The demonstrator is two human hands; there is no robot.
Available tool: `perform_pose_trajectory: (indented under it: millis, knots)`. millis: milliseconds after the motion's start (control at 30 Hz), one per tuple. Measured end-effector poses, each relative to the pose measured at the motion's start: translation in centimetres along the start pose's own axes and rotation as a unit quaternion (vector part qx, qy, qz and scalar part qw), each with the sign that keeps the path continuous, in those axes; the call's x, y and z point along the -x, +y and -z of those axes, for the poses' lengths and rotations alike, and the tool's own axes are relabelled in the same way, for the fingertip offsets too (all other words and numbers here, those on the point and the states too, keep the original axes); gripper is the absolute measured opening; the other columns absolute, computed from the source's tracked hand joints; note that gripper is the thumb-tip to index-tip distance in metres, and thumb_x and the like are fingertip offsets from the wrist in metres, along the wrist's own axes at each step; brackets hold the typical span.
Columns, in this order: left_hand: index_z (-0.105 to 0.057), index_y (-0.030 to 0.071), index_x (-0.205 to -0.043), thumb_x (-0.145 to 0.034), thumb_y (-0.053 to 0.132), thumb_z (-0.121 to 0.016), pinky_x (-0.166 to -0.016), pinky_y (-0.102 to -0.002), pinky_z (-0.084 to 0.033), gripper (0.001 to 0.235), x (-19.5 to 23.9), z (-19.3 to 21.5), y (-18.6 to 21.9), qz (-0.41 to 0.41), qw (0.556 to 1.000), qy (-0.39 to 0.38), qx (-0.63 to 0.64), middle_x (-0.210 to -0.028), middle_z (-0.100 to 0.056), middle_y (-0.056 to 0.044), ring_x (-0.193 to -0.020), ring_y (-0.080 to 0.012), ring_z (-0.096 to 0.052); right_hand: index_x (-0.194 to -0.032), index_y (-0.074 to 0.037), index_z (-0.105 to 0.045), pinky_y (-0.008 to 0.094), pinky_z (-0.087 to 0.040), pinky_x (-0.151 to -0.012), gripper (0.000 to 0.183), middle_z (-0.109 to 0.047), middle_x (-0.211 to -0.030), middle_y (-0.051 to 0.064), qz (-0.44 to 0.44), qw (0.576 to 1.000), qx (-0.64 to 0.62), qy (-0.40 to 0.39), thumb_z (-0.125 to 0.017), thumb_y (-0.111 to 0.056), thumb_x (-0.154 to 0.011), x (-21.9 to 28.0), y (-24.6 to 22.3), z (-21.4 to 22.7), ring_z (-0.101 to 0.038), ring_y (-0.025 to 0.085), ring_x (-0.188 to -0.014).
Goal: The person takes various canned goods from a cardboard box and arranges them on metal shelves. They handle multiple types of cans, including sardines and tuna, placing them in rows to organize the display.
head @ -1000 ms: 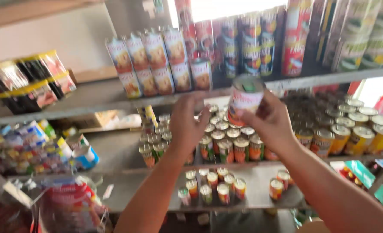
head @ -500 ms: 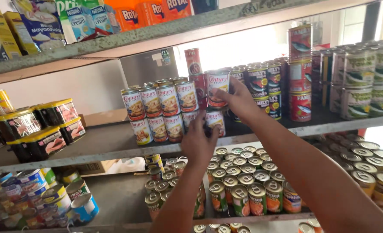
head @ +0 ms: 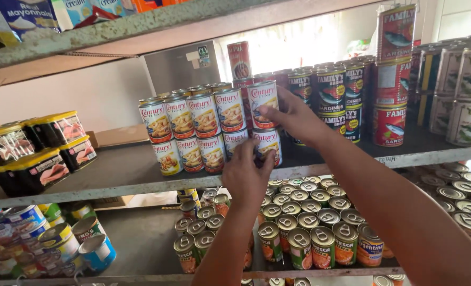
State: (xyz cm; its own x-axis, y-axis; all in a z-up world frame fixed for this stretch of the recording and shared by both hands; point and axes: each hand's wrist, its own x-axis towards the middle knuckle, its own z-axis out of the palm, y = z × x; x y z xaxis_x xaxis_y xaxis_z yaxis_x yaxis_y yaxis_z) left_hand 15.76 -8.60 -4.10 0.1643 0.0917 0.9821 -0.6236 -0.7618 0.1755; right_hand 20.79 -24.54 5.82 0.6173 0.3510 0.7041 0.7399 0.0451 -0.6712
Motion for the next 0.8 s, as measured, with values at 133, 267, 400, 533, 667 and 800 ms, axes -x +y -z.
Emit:
perform_pose_trajectory:
  millis: [133, 267, 400, 533, 667, 800]
  knots:
    - [-0.064, 0.012, -0.112, -0.083, 0.034, -0.084, -0.062, -0.038, -0.056, 0.042, -0.3, 0.3, 0.6, 0.025, 0.999, -0.016, 0.012, -0.107, -0.073, -0.007, -0.075, -0.0214, -0.074, -0.148, -0.006, -0.045, 0.035, -0.049, -0.106, 0.059, -0.065, -0.133, 0.007, 0.017, 1.0, -0.002, -0.008, -0.067, -0.026, -0.098, -0.1, 1.0, -0.2, -0.06, 0.015, -0.123]
    - [-0.064, 0.014, -0.105, -0.081, 0.034, -0.084, -0.06, -0.039, -0.054, 0.037, -0.4, 0.5, 1.1, 0.037, 0.999, -0.014, 0.011, -0.1, -0.07, -0.004, -0.073, -0.0213, -0.072, -0.147, -0.005, -0.046, 0.034, -0.05, -0.105, 0.06, -0.066, -0.133, 0.007, 0.005, 1.0, 0.006, -0.009, -0.07, -0.025, -0.096, 0.6, 1.6, -0.1, -0.06, 0.015, -0.123]
    - [-0.066, 0.015, -0.088, -0.083, 0.032, -0.082, -0.062, -0.044, -0.046, 0.024, 0.0, 0.1, 0.6, 0.033, 0.999, -0.015, -0.005, -0.084, -0.068, -0.002, -0.072, -0.0246, -0.068, -0.136, -0.004, -0.057, 0.035, -0.054, -0.094, 0.058, -0.073, -0.119, 0.006, -0.099, 0.993, 0.069, -0.001, -0.079, -0.022, -0.085, 2.4, 1.4, -0.6, -0.066, 0.015, -0.109]
    - [-0.068, 0.014, -0.08, -0.086, 0.028, -0.076, -0.065, -0.045, -0.042, 0.018, -0.1, 0.0, 0.5, 0.023, 0.999, -0.017, -0.017, -0.077, -0.068, -0.003, -0.072, -0.0252, -0.067, -0.127, -0.003, -0.067, 0.035, -0.056, -0.088, 0.051, -0.076, -0.111, 0.008, -0.114, 0.991, 0.076, 0.009, -0.082, -0.021, -0.082, 2.1, 3.5, -0.3, -0.068, 0.016, -0.098]
    - [-0.068, 0.011, -0.079, -0.091, 0.024, -0.068, -0.067, -0.045, -0.041, 0.017, 0.4, -0.4, 0.3, -0.016, 0.997, -0.009, -0.071, -0.08, -0.068, -0.006, -0.075, -0.0272, -0.067, -0.122, -0.004, -0.07, 0.034, -0.057, -0.087, 0.048, -0.077, -0.109, 0.008, -0.079, 0.98, 0.172, 0.054, -0.084, -0.024, -0.081, 1.9, 3.8, -0.8, -0.07, 0.015, -0.095]
    - [-0.067, 0.011, -0.077, -0.092, 0.022, -0.064, -0.07, -0.046, -0.041, 0.018, 0.2, -0.4, 0.5, -0.03, 0.994, -0.005, -0.106, -0.081, -0.068, -0.007, -0.078, -0.0272, -0.067, -0.122, -0.005, -0.07, 0.034, -0.056, -0.087, 0.051, -0.077, -0.108, 0.01, -0.087, 0.967, 0.226, 0.076, -0.085, -0.03, -0.08, 1.5, 3.8, -1.0, -0.071, 0.017, -0.094]
